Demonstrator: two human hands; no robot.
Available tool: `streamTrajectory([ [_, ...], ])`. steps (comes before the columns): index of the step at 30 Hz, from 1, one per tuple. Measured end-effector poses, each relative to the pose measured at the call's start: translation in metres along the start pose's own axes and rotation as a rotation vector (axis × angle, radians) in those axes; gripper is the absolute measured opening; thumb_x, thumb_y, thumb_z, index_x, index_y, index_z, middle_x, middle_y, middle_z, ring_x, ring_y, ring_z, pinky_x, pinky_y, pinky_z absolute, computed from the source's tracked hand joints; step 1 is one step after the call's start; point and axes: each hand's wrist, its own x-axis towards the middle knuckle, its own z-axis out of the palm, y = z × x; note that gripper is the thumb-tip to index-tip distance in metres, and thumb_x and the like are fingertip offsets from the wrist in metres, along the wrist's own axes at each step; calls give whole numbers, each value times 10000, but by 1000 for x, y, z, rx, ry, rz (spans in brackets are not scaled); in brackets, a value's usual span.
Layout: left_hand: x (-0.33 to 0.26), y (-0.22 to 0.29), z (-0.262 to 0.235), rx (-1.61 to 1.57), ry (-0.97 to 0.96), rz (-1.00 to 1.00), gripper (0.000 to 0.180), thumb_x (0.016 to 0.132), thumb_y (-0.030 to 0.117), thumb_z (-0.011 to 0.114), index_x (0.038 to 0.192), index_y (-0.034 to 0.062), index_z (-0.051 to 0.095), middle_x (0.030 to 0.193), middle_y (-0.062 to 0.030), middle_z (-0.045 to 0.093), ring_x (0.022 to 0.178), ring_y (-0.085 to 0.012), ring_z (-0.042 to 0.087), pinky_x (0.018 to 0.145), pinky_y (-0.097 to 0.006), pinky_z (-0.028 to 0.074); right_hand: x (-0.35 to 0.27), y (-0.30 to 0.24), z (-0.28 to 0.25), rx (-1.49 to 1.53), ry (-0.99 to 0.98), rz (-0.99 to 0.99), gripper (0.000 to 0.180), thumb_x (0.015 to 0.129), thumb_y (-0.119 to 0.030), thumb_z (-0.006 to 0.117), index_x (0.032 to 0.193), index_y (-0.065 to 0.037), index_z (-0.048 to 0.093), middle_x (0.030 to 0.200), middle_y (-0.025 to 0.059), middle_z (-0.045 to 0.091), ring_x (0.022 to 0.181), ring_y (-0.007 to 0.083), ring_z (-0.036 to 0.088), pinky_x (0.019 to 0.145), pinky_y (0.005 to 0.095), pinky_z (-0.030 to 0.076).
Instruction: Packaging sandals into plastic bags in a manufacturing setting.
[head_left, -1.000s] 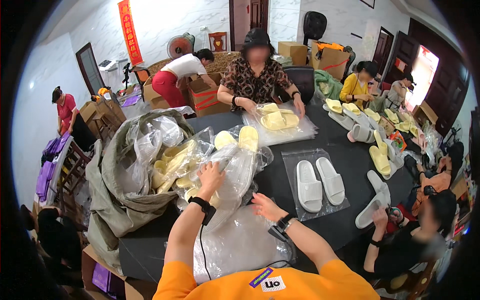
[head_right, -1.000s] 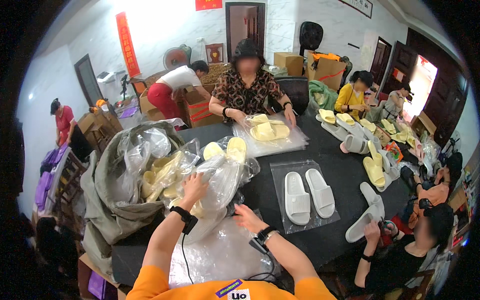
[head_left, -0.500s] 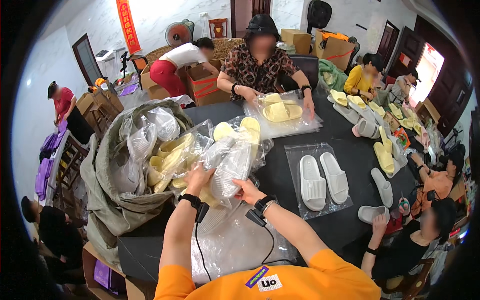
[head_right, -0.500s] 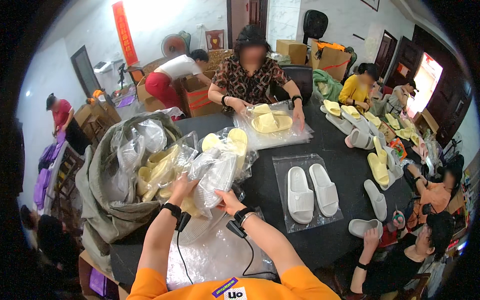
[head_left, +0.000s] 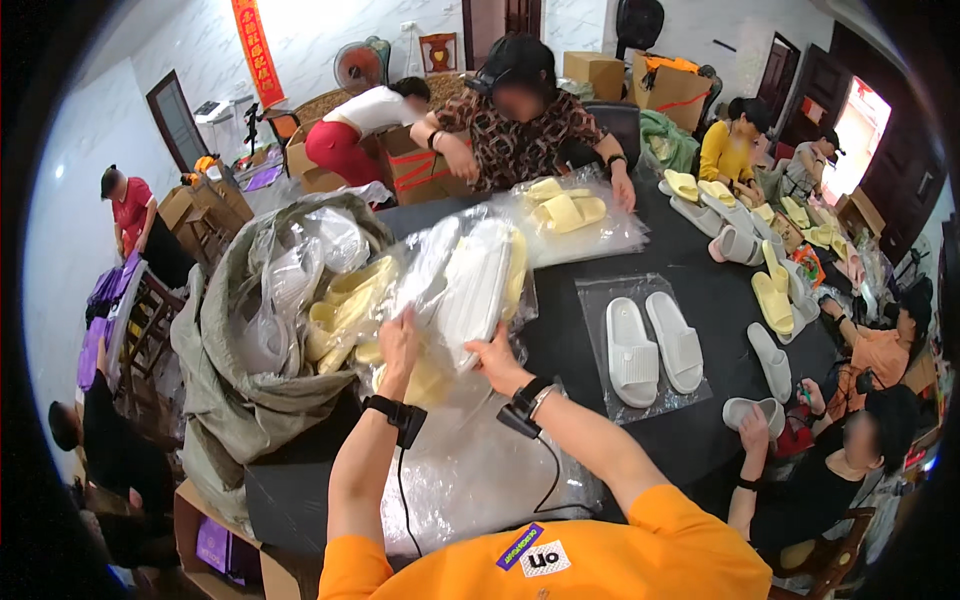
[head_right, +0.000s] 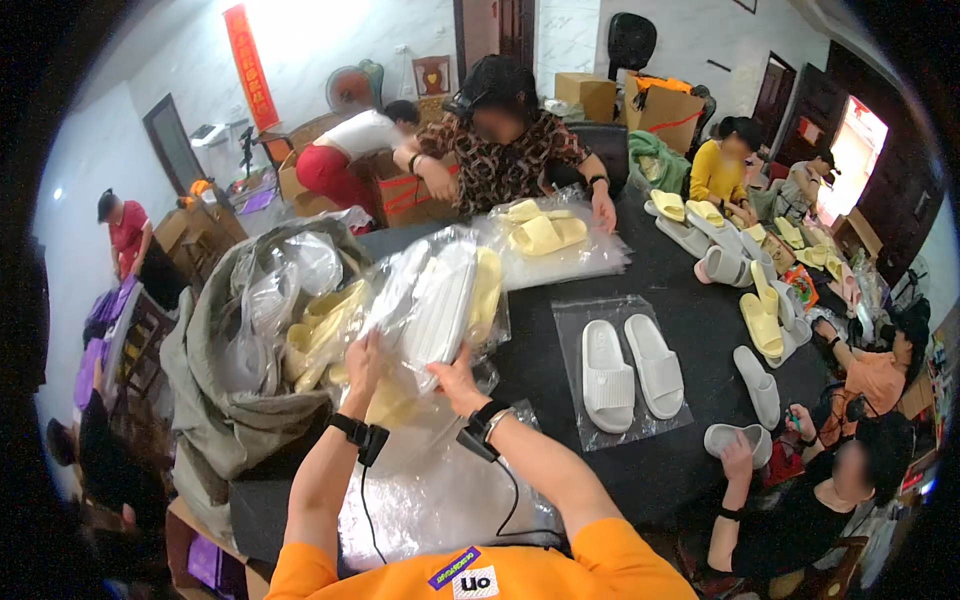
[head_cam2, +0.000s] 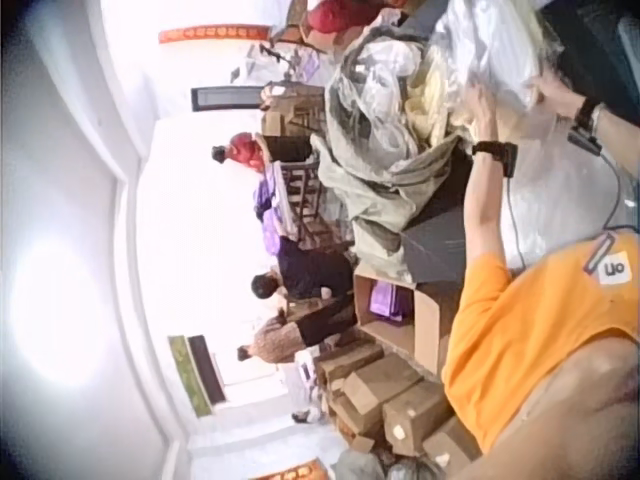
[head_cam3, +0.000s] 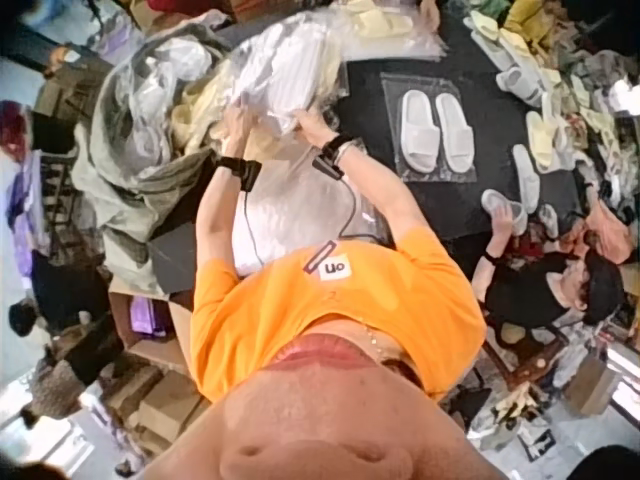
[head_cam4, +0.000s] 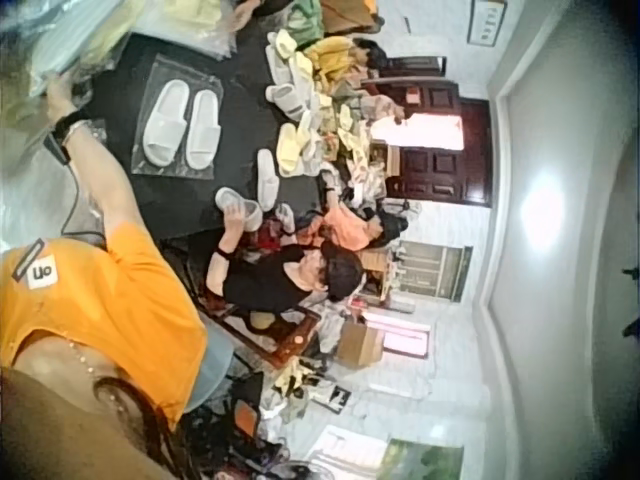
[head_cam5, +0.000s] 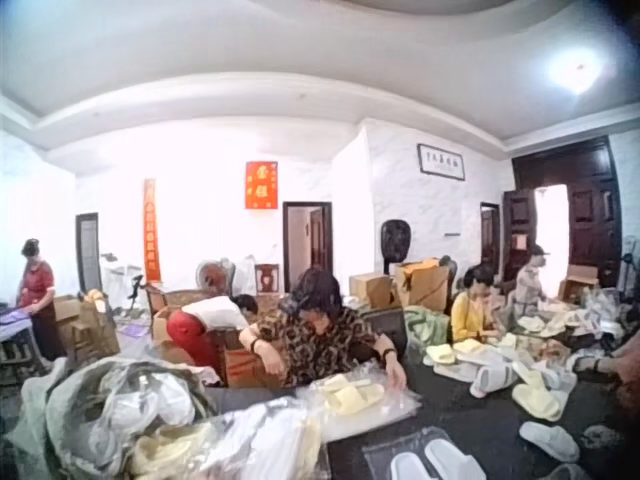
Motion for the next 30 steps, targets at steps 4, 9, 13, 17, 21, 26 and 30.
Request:
streamTrajectory([
  [4,-36,35,-12,-534,104,144,366,931,307,458,1035,-17,592,818,-54,572,720,-139,484,691,-256,399,-32,-29,-6,16,-63,-271,814,688,-80,581,1357,-120,119,1263,100,352,1121,234,413,888,374,397],
  [9,-122,70,-13,-936,-28,136,356,944,295,426,1168,35,523,1152,-64,513,1015,-171,484,856,-308,381,-102,-54,-37,-58,-57,-518,816,698,-10,536,1364,-64,67,1274,119,323,1181,209,343,986,343,302],
  [13,-169,23,-11,-1798,-710,-107,470,935,355,409,1304,66,370,1312,-111,402,1216,-223,386,968,-439,351,-168,-42,-87,-665,-91,-700,699,685,24,548,1297,-135,249,1272,110,381,1175,268,402,951,395,361],
  [17,-219,-46,-26,-1452,-700,-541,702,883,568,323,1351,46,284,1282,-168,442,1146,-344,459,940,-474,392,-205,-2,-122,-1507,-283,-1055,603,684,32,562,1221,-228,473,1269,118,438,1145,346,436,947,487,352],
  [21,-252,-108,-52,-1233,-467,-953,644,894,549,318,1297,53,399,1165,-140,541,1044,-271,545,899,-386,428,-237,64,-146,-1802,-502,-607,530,718,-50,596,1210,-218,496,1319,130,380,1237,330,335,989,508,272],
  [26,-268,-129,-66,-560,-21,-426,259,908,255,473,976,40,599,835,-25,593,729,-91,552,624,-240,419,-227,75,-169,-1380,-292,-434,566,732,-142,626,1266,-138,440,1347,178,331,1261,345,286,1032,436,236],
  [30,-278,-102,-98,-457,-32,-323,252,879,238,484,858,5,576,692,-26,569,599,-90,535,528,-215,403,-211,67,-184,-1348,311,-284,626,776,-198,617,1325,-76,342,1343,196,323,1247,361,292,1030,423,236],
])
